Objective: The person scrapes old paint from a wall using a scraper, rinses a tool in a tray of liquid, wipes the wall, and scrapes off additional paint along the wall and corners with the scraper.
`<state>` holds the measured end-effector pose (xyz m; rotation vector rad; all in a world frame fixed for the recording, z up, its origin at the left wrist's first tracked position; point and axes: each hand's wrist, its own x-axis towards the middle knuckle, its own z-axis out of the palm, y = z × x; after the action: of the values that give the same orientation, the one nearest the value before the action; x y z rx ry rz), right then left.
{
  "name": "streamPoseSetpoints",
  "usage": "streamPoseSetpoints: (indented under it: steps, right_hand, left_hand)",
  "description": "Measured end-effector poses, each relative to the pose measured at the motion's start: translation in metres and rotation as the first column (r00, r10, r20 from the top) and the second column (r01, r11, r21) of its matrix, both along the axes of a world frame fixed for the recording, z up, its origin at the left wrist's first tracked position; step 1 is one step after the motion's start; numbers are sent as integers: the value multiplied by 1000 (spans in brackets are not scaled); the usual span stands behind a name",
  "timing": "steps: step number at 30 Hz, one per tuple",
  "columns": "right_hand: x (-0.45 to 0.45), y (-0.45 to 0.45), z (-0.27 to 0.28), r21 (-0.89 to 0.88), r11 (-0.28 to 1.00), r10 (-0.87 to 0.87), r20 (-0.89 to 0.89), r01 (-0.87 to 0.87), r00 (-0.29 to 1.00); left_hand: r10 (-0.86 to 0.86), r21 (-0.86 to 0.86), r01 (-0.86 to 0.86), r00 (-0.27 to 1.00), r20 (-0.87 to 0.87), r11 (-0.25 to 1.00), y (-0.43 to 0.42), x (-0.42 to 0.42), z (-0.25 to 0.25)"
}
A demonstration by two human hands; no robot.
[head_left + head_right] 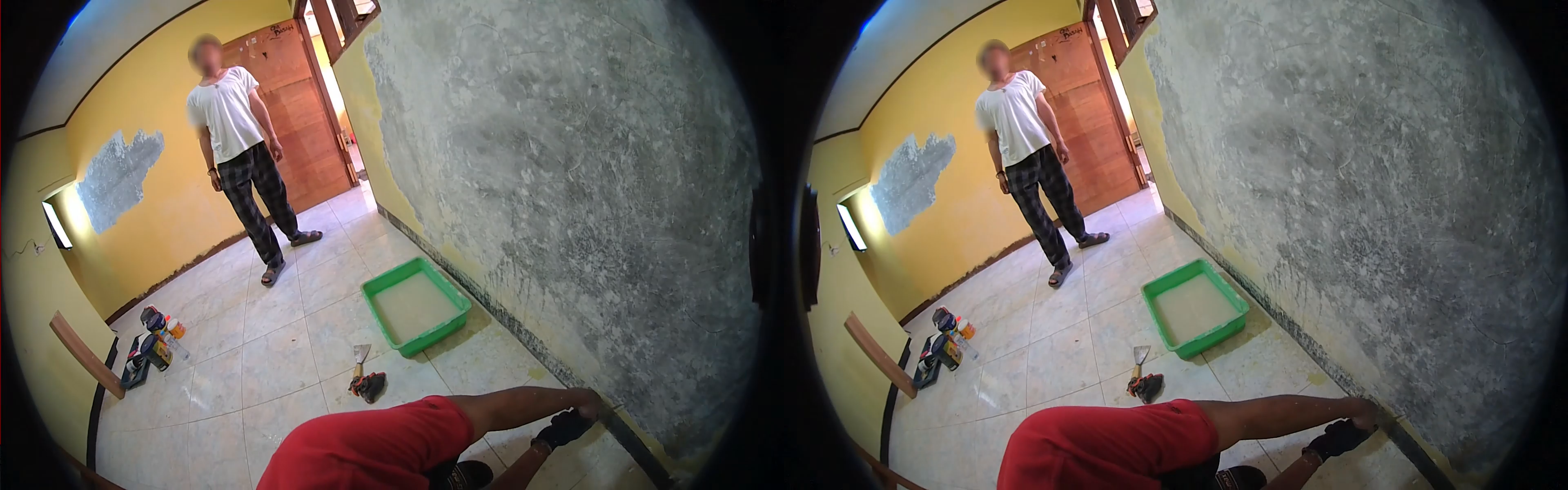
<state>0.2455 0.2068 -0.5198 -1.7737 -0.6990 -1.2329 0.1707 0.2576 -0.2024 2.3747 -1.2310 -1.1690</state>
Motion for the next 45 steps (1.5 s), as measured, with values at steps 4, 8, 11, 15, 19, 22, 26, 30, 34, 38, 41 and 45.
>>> streamPoseSetpoints:
  steps: [4,8,11,15,19,22,26,30,34,38,41,45]
  right_hand:
    - [-21,4,12,-39,999,-32,-48,31,998]
    - [-26,-17,26,-72,994,-88,-106,80,990]
    - [-25,-3,69,-85,983,-175,-181,162,968]
    - [-62,12,125,-60,875,-450,-461,480,764]
    - [-128,20,121,-122,582,-610,-718,804,333]
    - [-127,48,194,353,234,-538,-729,906,423]
    - [-114,57,195,568,198,-349,-720,799,599]
    - [-105,64,185,154,248,-487,-834,956,261]
    - [-95,65,177,454,168,-372,-793,875,483]
    - [-101,63,170,535,117,-350,-766,836,539]
    - [-89,72,158,477,167,-387,-773,863,502]
    - [-82,64,174,684,69,-281,-685,726,672]
  left_hand:
    - [-11,-176,33,992,126,984,1,17,-9]
    - [-13,-335,94,972,236,937,7,28,-24]
    - [-47,-436,171,958,282,884,5,29,-48]
    - [-332,-518,364,930,158,774,-15,73,-67]
    - [-496,-435,375,843,-209,819,-29,29,-66]
    - [103,10,-109,901,-421,994,-25,3,-12]
    - [166,97,-140,915,-367,985,-23,-2,5]
    - [229,86,-213,893,-388,973,-16,10,-13]
    - [267,79,-258,871,-413,963,-20,12,-28]
    - [266,38,-278,858,-440,960,-25,8,-34]
    - [284,10,-319,829,-482,948,-17,4,-32]
    - [347,14,-392,796,-495,920,-9,20,-40]
